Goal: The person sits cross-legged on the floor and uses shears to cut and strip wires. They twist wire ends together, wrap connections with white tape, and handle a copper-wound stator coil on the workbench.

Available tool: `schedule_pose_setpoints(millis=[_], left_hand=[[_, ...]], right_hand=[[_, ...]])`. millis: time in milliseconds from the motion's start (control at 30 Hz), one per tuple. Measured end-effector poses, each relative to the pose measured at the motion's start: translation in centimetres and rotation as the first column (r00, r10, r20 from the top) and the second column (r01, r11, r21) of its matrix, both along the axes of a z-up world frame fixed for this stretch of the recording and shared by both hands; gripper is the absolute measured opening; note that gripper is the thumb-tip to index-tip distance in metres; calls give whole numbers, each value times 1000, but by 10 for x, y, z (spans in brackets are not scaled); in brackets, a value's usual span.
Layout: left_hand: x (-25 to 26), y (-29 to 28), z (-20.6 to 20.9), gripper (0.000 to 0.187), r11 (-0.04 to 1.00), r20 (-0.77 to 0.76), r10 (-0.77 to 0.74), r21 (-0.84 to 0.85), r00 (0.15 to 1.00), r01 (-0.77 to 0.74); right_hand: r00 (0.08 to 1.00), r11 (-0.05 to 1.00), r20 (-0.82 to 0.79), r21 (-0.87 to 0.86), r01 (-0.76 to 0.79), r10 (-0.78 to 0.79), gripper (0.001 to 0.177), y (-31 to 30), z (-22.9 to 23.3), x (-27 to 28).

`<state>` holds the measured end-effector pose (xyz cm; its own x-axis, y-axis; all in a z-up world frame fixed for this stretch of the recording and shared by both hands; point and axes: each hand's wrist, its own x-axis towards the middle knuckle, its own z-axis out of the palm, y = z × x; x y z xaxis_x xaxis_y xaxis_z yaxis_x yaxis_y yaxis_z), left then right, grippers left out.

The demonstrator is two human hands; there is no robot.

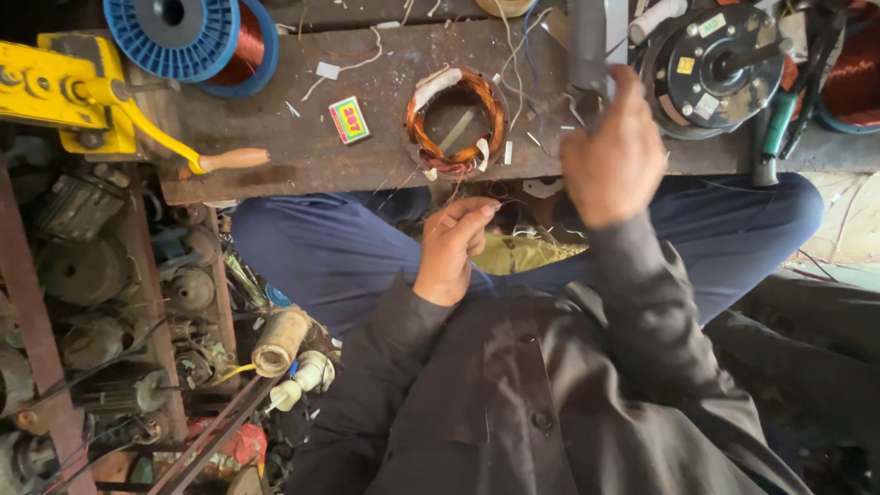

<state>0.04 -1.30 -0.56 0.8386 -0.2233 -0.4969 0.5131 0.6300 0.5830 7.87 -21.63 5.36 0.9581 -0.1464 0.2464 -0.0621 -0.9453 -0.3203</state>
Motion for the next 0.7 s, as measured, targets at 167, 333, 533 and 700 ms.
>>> schedule_pose_setpoints(millis=[167,333,533,700], left_hand=[[3,-1,5,16,1000,-20,2,-26,1000,-3],[4,-6,16,17,996,-55,8,-83,998,-13],[8,-8,21,16,994,-99,-1,-107,995,-9],[4,-13,13,13,997,-82,3,-74,997,-9]], right_hand=[[993,631,119,771,-86,-9,73,-44,33,-75],[980,-113,-199,974,195,-22,65,-61,-7,-132],[870,618,-104,744,-253,481,89,-53,-47,-163],[823,616,-111,720,-319,557,76,-41,-43,-140]])
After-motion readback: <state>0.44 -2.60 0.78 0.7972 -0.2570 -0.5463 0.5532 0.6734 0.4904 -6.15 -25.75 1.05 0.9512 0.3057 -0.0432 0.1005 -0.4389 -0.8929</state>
